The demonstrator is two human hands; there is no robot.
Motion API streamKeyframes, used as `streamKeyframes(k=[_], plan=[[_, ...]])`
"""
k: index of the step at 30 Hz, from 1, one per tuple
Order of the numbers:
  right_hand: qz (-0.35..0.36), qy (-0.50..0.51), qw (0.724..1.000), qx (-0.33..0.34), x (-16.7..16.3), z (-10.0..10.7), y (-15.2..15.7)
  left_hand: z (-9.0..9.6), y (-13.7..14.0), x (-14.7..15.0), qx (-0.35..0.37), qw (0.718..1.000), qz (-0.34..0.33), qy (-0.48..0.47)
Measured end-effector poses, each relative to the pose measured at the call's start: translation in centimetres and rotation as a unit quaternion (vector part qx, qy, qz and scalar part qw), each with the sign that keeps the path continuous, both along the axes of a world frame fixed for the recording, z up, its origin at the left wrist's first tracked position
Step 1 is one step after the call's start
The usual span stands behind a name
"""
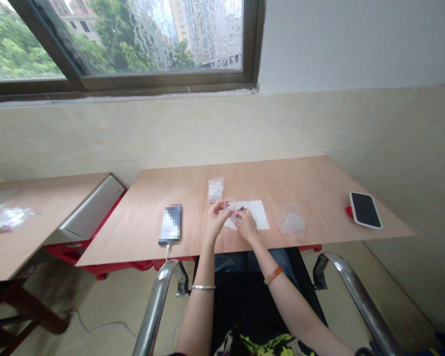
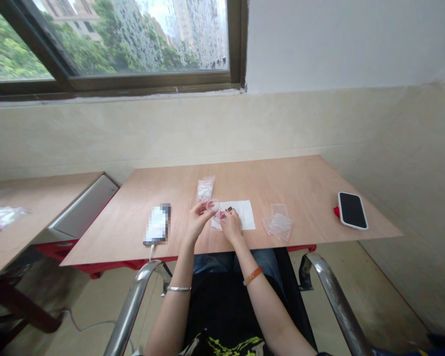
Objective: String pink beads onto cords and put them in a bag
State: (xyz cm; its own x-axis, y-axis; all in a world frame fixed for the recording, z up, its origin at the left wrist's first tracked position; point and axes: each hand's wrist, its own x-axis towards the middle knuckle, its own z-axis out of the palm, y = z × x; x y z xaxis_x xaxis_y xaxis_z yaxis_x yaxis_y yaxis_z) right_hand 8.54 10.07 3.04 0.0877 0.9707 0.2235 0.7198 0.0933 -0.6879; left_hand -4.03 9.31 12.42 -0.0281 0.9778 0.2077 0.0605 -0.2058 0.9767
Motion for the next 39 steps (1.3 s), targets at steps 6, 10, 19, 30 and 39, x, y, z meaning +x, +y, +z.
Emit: streamKeyframes(k=[6, 10, 19, 30, 39], plan=[[0.0, -0.01, 1.0, 0.001, -0.1, -0.2, 0.0, 0.2, -0.1, 0.0, 0.0, 1.0, -0.009, -0.001], [-0.02, 0.064, 0.998, 0.012, 0.7, 0.4, -0.1, 0.3, -0.2, -0.1, 0.009, 1.0, -0.014, 0.015], [-0.043, 0.219, 0.961, 0.161, 3.7, 9.4, -0.7, -0.7, 0.2, 0.2, 0.022, 0.998, -0.029, 0.046], [-0.055, 0.27, 0.956, 0.101, 2.3, 6.1, -0.3, -1.4, 0.5, 0.5, 0.024, 0.998, -0.035, 0.035], [-0.052, 0.138, 0.989, 0.02, 2.0, -0.3, -0.3, -1.4, 0.3, 0.5, 0.03, 0.998, -0.029, 0.047]])
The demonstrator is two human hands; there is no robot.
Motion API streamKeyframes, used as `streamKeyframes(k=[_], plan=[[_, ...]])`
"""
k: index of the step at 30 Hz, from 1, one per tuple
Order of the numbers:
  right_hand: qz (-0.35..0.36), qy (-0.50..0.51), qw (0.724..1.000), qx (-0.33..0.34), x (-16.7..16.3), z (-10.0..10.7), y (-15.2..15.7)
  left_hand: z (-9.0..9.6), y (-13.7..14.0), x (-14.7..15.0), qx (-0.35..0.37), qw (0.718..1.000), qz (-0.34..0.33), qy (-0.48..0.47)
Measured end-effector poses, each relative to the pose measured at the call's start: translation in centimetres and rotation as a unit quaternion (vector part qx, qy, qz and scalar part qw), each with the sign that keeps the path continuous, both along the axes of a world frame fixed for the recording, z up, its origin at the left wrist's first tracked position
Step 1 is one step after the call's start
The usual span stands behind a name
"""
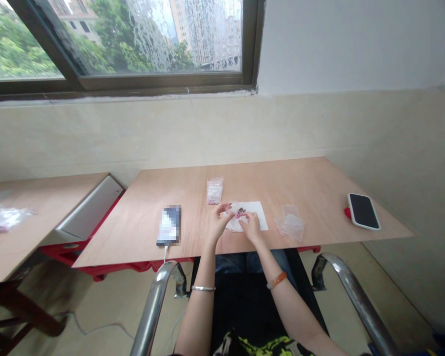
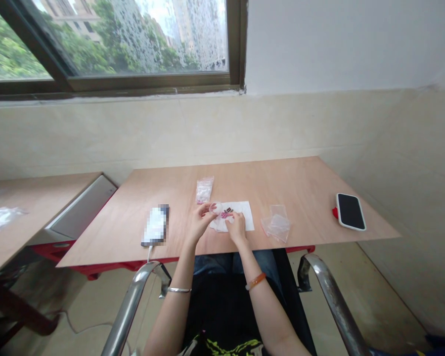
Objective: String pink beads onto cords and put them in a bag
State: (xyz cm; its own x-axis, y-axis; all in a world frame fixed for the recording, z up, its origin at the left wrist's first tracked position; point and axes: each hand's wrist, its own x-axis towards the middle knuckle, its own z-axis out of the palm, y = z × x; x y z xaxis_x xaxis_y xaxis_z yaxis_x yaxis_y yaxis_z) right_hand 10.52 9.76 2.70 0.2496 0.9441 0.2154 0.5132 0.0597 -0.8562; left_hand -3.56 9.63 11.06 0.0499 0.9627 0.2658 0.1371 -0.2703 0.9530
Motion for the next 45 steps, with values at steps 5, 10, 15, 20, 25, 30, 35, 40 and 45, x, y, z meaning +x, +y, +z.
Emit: streamKeyframes(k=[5, 10, 15, 20, 25, 30, 35, 40, 45], plan=[[0.014, -0.05, 0.999, -0.002, -0.1, -0.5, 0.3, 0.0, -0.1, 0.0, 0.003, 1.0, -0.007, 0.006], [0.017, -0.068, 0.997, -0.005, -0.2, -0.4, 0.1, 0.2, -0.1, 0.1, 0.007, 1.0, -0.008, 0.009], [0.015, -0.078, 0.997, -0.004, -0.4, -0.2, 0.0, 0.4, -0.2, 0.0, 0.004, 1.0, -0.006, 0.007], [0.024, -0.068, 0.997, -0.001, -0.4, -0.1, -0.2, 0.3, -0.2, -0.2, 0.002, 1.0, -0.004, 0.006], [-0.001, -0.006, 1.0, 0.022, -0.3, 0.0, -0.2, 0.1, -0.1, -0.6, 0.0, 1.0, 0.001, 0.015], [-0.048, 0.054, 0.996, 0.045, 1.0, 2.7, 0.1, 0.0, -0.1, -0.5, 0.005, 1.0, 0.0, 0.018], [-0.047, 0.112, 0.983, 0.14, 1.8, 8.6, -0.9, 0.0, -0.2, 0.2, -0.008, 1.0, -0.018, 0.003], [0.022, 0.124, 0.982, 0.141, 1.1, 10.8, -1.8, 0.0, -0.2, 0.4, -0.002, 1.0, -0.016, 0.02], [-0.008, 0.125, 0.987, 0.1, 1.0, 7.6, -0.8, -0.1, -0.2, 0.2, -0.017, 1.0, -0.008, -0.003]])
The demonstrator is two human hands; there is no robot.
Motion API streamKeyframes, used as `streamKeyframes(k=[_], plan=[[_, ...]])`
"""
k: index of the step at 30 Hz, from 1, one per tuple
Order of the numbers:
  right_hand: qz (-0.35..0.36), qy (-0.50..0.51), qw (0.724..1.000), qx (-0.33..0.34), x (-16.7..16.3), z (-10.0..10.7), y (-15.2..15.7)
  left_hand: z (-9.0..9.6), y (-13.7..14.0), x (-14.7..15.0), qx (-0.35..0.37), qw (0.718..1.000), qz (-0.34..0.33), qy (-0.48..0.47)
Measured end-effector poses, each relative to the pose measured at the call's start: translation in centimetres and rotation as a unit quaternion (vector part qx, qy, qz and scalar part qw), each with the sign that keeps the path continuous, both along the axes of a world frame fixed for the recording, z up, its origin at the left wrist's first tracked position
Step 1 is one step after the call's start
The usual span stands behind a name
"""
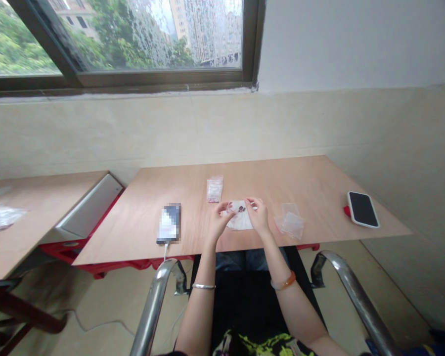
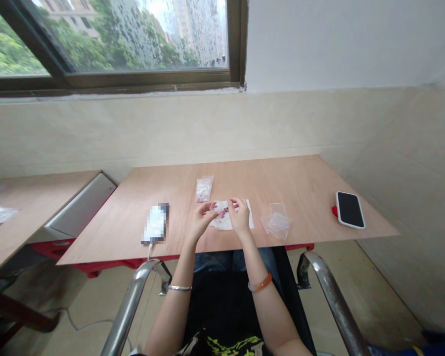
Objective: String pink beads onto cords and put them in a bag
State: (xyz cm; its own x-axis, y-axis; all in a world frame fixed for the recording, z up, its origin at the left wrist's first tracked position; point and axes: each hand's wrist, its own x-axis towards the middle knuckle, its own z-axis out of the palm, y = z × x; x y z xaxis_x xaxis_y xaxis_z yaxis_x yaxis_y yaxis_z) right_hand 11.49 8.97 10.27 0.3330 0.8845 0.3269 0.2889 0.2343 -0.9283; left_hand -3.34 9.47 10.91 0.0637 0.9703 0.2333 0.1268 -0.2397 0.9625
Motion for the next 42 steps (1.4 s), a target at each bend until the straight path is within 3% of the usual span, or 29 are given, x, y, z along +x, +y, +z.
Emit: streamKeyframes(k=[5, 8, 13, 18, 22, 26, 29, 32, 35, 42], plan=[[0.032, -0.079, 0.993, -0.08, -0.9, -4.5, 0.7, 0.1, 0.1, -0.1, -0.004, 1.0, 0.007, -0.01], [0.051, -0.139, 0.984, -0.099, -1.8, -6.1, 0.3, 0.2, 0.0, -0.2, 0.002, 1.0, 0.011, -0.004], [0.042, -0.237, 0.963, -0.12, -2.8, -6.6, -0.6, 0.4, 0.1, -0.3, 0.005, 1.0, 0.023, 0.001], [0.018, -0.131, 0.986, -0.103, -2.7, -6.6, -0.2, 0.4, 0.1, -0.4, 0.005, 1.0, 0.023, 0.013], [-0.039, -0.07, 0.992, -0.102, -1.1, -5.6, 0.7, 0.7, 0.0, -0.7, 0.01, 1.0, 0.022, 0.016], [-0.087, 0.001, 0.996, -0.031, 0.9, -1.9, 0.9, 0.5, -0.1, -0.5, 0.001, 1.0, 0.01, -0.001], [-0.057, -0.005, 0.998, 0.028, 1.1, 1.4, 0.3, 0.2, -0.1, -0.1, -0.005, 1.0, -0.002, -0.011], [0.01, -0.039, 0.998, 0.044, 0.6, 3.3, -0.5, 0.0, -0.1, 0.2, 0.002, 1.0, -0.015, -0.005], [0.044, -0.053, 0.997, 0.03, 0.1, 3.4, -0.8, 0.0, -0.1, 0.3, 0.011, 1.0, -0.023, 0.011], [-0.027, -0.031, 0.999, -0.004, 1.3, -0.1, 0.6, -0.3, 0.0, 0.1, -0.005, 1.0, -0.008, -0.004]])
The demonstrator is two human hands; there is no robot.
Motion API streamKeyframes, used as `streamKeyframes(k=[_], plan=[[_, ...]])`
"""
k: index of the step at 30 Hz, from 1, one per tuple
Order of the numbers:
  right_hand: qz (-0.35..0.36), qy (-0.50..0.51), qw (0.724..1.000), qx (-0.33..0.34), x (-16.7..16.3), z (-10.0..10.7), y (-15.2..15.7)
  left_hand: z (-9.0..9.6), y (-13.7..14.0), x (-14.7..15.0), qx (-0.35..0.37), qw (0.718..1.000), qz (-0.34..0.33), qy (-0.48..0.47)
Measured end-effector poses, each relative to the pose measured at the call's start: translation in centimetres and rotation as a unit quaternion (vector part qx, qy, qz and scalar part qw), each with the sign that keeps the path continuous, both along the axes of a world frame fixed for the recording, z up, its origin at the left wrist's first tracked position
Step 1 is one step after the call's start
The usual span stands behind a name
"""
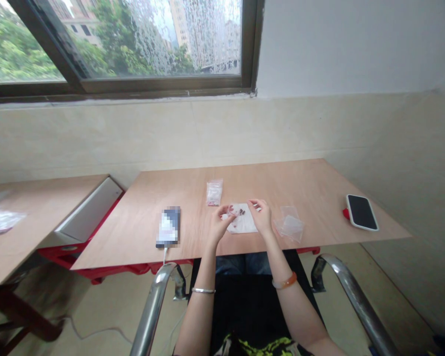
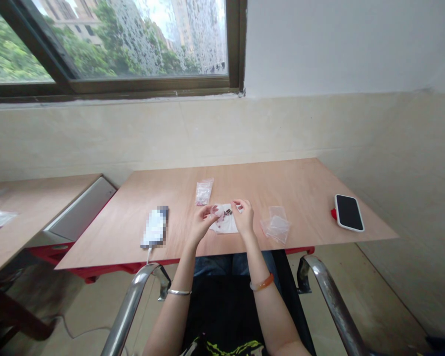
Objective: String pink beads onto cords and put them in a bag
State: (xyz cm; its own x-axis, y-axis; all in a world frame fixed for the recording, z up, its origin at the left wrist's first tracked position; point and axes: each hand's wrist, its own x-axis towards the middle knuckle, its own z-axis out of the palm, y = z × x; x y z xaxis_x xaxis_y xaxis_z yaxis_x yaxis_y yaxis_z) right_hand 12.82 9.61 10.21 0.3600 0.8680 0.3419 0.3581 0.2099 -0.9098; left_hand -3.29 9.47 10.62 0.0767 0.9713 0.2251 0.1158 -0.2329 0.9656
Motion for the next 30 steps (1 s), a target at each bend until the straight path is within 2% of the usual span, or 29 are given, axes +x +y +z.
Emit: streamKeyframes(k=[6, 10, 13, 19, 25, 30], plan=[[0.021, -0.102, 0.99, -0.094, -0.6, -4.9, 0.7, 0.4, 0.1, -0.3, -0.011, 1.0, 0.009, -0.011], [-0.011, -0.198, 0.97, -0.14, -1.0, -6.8, 0.8, 1.0, -0.1, -0.4, -0.005, 1.0, 0.021, 0.002], [-0.037, -0.248, 0.958, -0.14, -0.8, -7.2, 1.2, 1.3, -0.2, -0.5, -0.002, 1.0, 0.025, 0.006], [-0.042, -0.284, 0.949, -0.128, -0.7, -7.0, 1.8, 1.4, -0.3, -0.6, 0.005, 0.999, 0.031, 0.018], [-0.074, -0.275, 0.952, -0.114, -1.3, -7.0, 1.2, 1.2, -0.3, -0.7, 0.003, 1.0, 0.022, 0.017], [-0.064, -0.225, 0.964, -0.123, -0.8, -7.1, 0.5, 1.1, -0.2, -0.6, 0.001, 1.0, 0.023, 0.012]])
